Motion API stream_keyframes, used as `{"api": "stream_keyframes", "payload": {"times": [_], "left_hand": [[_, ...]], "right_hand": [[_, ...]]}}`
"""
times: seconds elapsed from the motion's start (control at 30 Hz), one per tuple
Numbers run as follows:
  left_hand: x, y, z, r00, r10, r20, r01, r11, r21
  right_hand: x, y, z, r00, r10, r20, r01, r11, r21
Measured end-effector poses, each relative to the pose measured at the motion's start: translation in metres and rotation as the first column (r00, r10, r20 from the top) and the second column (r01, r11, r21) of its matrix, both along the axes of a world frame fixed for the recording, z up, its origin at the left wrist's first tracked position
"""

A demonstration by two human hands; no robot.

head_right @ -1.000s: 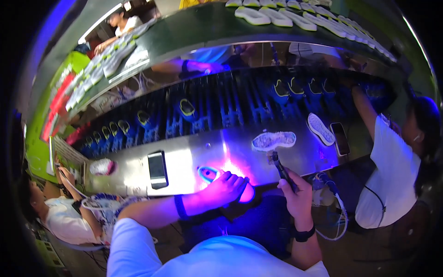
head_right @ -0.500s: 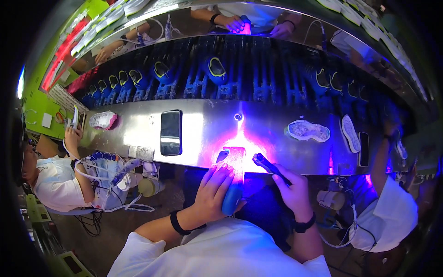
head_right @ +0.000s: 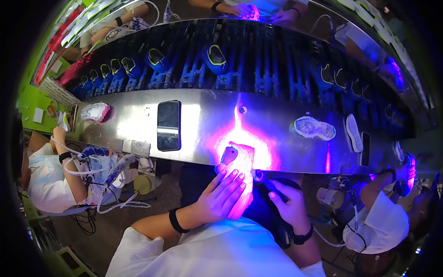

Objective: The recorder uses a brush to apply adhesive to the bottom of various shoe components on an assembly line.

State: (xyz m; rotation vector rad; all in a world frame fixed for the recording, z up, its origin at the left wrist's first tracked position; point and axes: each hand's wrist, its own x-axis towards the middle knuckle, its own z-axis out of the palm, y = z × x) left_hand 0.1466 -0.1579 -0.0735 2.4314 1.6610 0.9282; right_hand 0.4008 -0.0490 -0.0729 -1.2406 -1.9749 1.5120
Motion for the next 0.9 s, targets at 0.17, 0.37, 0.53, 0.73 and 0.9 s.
{"api": "stream_keyframes", "payload": {"times": [0.17,0.37,0.53,0.73,0.9], "left_hand": [[-0.003,0.006,-0.005,0.998,-0.041,-0.038,0.041,0.999,0.007],[0.004,0.017,0.003,0.997,-0.025,-0.077,0.024,1.0,-0.013],[0.015,0.02,0.02,0.998,0.011,-0.068,-0.012,1.0,-0.023],[0.045,0.021,0.038,0.993,0.075,-0.094,-0.081,0.995,-0.059],[0.072,0.023,0.047,0.99,0.122,-0.07,-0.129,0.985,-0.113]], "right_hand": [[0.007,0.008,0.02,0.997,0.075,0.024,-0.07,0.984,-0.166],[-0.007,0.044,-0.001,0.999,-0.052,0.01,0.053,0.988,-0.144],[0.025,0.022,0.021,0.995,0.086,-0.046,-0.091,0.991,-0.099],[0.053,-0.004,0.042,0.997,-0.015,-0.074,0.002,0.984,-0.176],[0.071,-0.018,0.036,0.992,-0.037,-0.124,0.019,0.99,-0.141]]}}
